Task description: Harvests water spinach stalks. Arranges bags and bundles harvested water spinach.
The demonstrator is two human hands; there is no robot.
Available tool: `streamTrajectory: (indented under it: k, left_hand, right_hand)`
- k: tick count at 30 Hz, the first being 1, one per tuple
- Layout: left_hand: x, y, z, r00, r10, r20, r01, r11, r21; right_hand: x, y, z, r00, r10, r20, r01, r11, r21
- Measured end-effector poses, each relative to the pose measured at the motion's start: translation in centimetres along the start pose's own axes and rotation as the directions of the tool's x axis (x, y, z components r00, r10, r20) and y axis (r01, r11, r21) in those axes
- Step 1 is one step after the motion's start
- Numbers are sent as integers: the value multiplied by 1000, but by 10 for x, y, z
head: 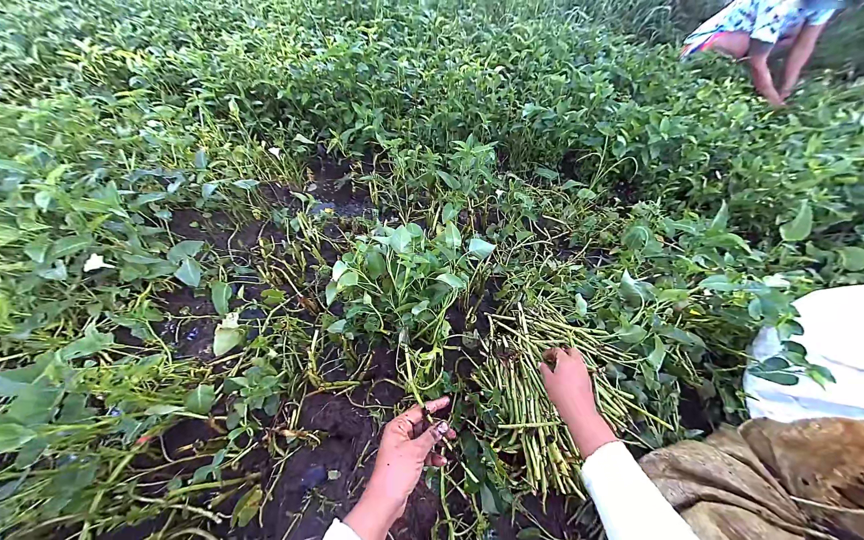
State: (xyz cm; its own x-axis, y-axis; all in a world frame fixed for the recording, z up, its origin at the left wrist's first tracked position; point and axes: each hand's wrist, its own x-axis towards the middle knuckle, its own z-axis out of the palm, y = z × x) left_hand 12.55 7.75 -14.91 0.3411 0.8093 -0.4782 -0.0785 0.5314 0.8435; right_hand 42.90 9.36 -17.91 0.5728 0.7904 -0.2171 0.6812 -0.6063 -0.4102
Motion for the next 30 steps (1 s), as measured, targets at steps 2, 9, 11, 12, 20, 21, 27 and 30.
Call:
streamTrajectory:
  k: [2, 9, 11, 12, 20, 21, 27, 30]
  left_hand:
    - [0, -1, 0, 1000, 15, 10, -15, 1000, 8]
    - [5, -10, -1, 999, 36, -12, -36, 999, 1]
    - [7, -11, 3, 999, 44, -10, -44, 999, 2]
    - [7, -10, 5, 999, 50, 2, -50, 999, 0]
    - [5, -18, -9, 999, 30, 16, -28, 996, -83]
    - [2, -18, -11, 1000, 13, 8, -12, 995, -99]
    - [-5, -11, -19, 1000, -11, 4, 11, 992, -130]
    - [-9, -8, -27, 999, -22, -33, 17, 989, -144]
  right_hand:
    - [0, 0, -1, 1000, -16, -25, 16, 1000, 9]
    - [-85, -39, -11, 970, -187, -153, 229, 914, 335]
    - [-122, -59, 3, 961, -266, -76, 274, 875, 399]
    - [-135, -67, 11, 959, -284, -23, 264, 857, 443]
    - [-103, -73, 3, 943, -259, 211, 126, 860, 495]
    - [-79, -64, -3, 980, -164, 110, 110, 918, 380]
    - [-1, -25, -17, 989, 76, 124, -72, 997, -41]
    - [-31, -35, -25, 999, 12, 43, -16, 994, 107]
